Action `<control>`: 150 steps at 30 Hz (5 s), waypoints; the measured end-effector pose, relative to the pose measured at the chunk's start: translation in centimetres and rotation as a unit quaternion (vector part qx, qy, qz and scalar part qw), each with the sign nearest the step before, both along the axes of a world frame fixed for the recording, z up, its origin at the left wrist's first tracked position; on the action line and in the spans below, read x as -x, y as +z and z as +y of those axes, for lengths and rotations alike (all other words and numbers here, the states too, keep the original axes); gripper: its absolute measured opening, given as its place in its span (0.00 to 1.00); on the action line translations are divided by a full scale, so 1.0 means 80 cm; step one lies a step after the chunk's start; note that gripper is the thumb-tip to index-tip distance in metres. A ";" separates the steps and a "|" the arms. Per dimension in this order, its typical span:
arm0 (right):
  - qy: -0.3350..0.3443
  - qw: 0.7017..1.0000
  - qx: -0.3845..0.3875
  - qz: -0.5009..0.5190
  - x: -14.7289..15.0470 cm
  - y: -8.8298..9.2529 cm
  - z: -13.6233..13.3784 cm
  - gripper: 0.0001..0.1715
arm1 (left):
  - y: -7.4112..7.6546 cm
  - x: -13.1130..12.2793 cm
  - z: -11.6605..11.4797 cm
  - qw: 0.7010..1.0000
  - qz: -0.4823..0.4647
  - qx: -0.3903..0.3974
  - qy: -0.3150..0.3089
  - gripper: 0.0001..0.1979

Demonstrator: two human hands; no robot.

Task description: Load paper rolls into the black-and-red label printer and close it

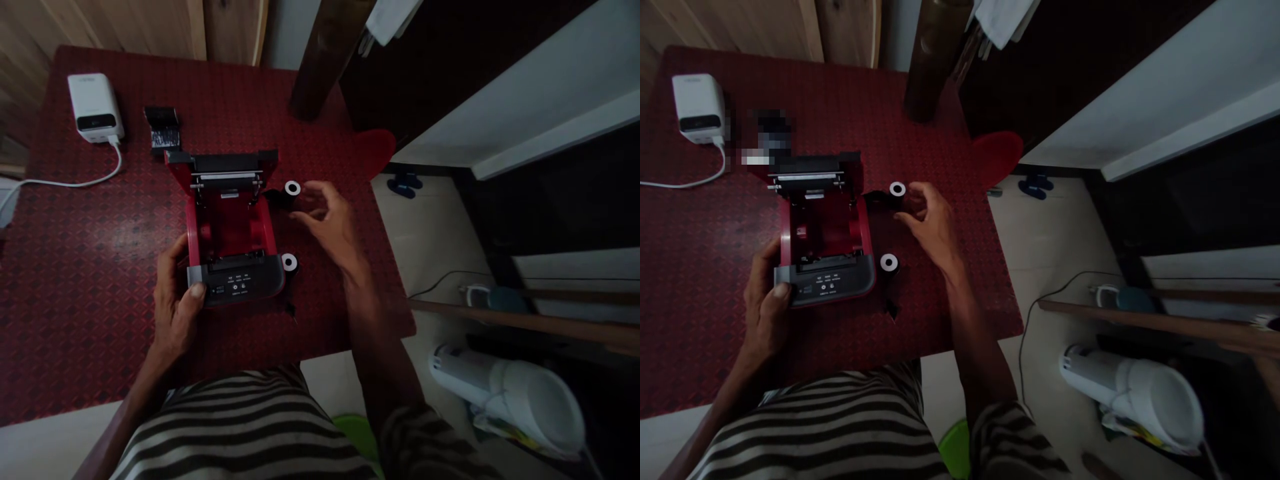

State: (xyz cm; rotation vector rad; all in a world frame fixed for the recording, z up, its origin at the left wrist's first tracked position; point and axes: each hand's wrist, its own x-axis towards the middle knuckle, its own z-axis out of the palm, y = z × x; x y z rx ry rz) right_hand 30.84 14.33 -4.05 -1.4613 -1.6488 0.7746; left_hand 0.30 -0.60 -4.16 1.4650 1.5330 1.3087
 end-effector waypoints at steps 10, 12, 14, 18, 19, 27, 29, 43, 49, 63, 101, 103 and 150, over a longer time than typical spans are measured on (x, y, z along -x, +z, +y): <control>-0.023 0.997 -0.036 0.059 0.015 -0.013 0.019 0.18 | -0.003 0.000 -0.001 1.000 0.013 -0.015 -0.008 0.37; 0.005 0.996 -0.043 0.079 0.002 0.021 0.000 0.18 | -0.004 -0.001 -0.001 1.000 0.008 -0.013 -0.013 0.36; 0.045 0.995 -0.045 0.079 -0.007 0.063 -0.023 0.19 | -0.004 -0.001 -0.001 1.000 -0.001 -0.014 -0.016 0.35; 0.135 0.987 -0.024 0.078 0.001 0.130 -0.060 0.21 | -0.008 -0.003 -0.001 1.000 -0.016 -0.022 -0.010 0.35; 0.159 0.985 -0.018 0.066 0.009 0.139 -0.065 0.23 | -0.009 -0.003 -0.002 0.999 -0.020 -0.023 -0.011 0.35; 0.300 0.938 -0.065 -0.158 0.105 0.132 -0.056 0.19 | -0.009 0.001 -0.002 0.998 -0.039 -0.012 -0.044 0.36; 0.303 0.921 -0.059 -0.237 0.122 0.128 -0.052 0.18 | -0.010 0.001 -0.002 0.998 -0.041 -0.013 -0.046 0.36; 0.283 0.867 0.054 -0.405 0.170 0.115 -0.027 0.25 | -0.008 -0.002 -0.007 0.997 -0.045 0.008 -0.055 0.36; 0.268 0.881 0.032 -0.390 0.171 0.109 -0.027 0.23 | -0.009 0.000 -0.005 0.998 -0.037 -0.009 -0.052 0.35; 0.277 0.880 0.019 -0.385 0.164 0.106 -0.026 0.25 | -0.006 0.001 -0.004 0.999 -0.028 0.006 -0.044 0.37; 0.182 0.937 -0.203 -0.216 0.105 0.094 -0.134 0.20 | 0.063 0.007 0.152 0.994 -0.096 -0.050 0.028 0.28; 0.172 0.931 -0.222 -0.233 0.104 0.091 -0.141 0.20 | 0.066 0.005 0.141 0.992 -0.113 -0.046 0.029 0.20; 0.053 0.987 -0.125 -0.090 0.073 0.033 -0.185 0.56 | 0.054 0.000 0.006 0.962 -0.190 0.191 0.048 0.30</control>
